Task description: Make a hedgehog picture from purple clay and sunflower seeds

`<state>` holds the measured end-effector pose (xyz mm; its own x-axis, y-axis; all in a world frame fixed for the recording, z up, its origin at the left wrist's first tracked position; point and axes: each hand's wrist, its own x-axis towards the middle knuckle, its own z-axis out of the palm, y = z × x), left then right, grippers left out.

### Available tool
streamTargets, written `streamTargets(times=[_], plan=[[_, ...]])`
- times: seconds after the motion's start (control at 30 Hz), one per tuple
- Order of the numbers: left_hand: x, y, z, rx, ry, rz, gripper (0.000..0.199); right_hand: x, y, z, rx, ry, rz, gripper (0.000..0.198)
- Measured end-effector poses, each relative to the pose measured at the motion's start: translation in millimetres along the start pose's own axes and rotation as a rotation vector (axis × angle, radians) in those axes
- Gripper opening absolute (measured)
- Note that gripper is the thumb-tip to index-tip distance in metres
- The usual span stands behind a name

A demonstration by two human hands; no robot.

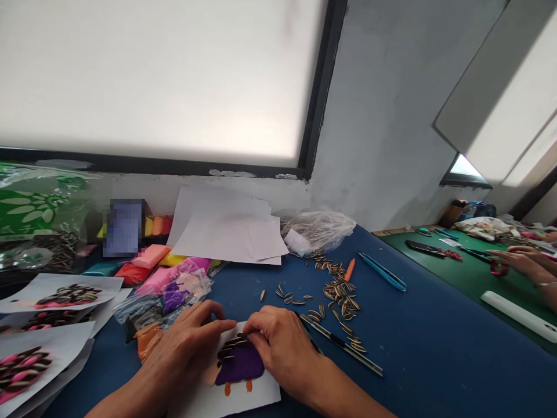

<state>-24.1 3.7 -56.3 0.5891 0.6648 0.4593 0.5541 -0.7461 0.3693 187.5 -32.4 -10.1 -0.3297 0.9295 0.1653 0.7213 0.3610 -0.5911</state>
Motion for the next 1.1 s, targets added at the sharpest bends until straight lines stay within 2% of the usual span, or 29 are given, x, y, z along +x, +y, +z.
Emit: streamTargets(times=[0.2,0.4,0.47,0.73,0.87,1.1], plan=[[1.3,-1.4,-1.8,0.04,-0.004,0.075,0.039,-0.2,0.3,-0.4,-0.001,-0.024,-0.008,0.02],[0.8,-7.7,6.5,0.045,0.003,0.133,0.032,1.4,-0.1,-0.9,-0.052,-0.053,-0.019,0.023],[0.5,-8.6,7.6,0.048,0.022,0.125,0.032,1.7,-1.0,-1.3,-0.068,-0.068,-0.018,0.023],[2.7,-8.6,0.7,0.032,-0.073,0.153,0.032,2.9,-2.8,-1.1,-0.13,-0.097,-0.005,0.022],[2.9,-6.1,1.4,0.031,-0.048,0.125,0.037,3.4,-2.2,0.7,-0.167,-0.098,-0.029,0.022],[3.0,-7.3,3.0,0.016,-0.087,0.107,0.046,5.2,-1.6,1.9,-0.224,-0.123,-0.035,0.024]])
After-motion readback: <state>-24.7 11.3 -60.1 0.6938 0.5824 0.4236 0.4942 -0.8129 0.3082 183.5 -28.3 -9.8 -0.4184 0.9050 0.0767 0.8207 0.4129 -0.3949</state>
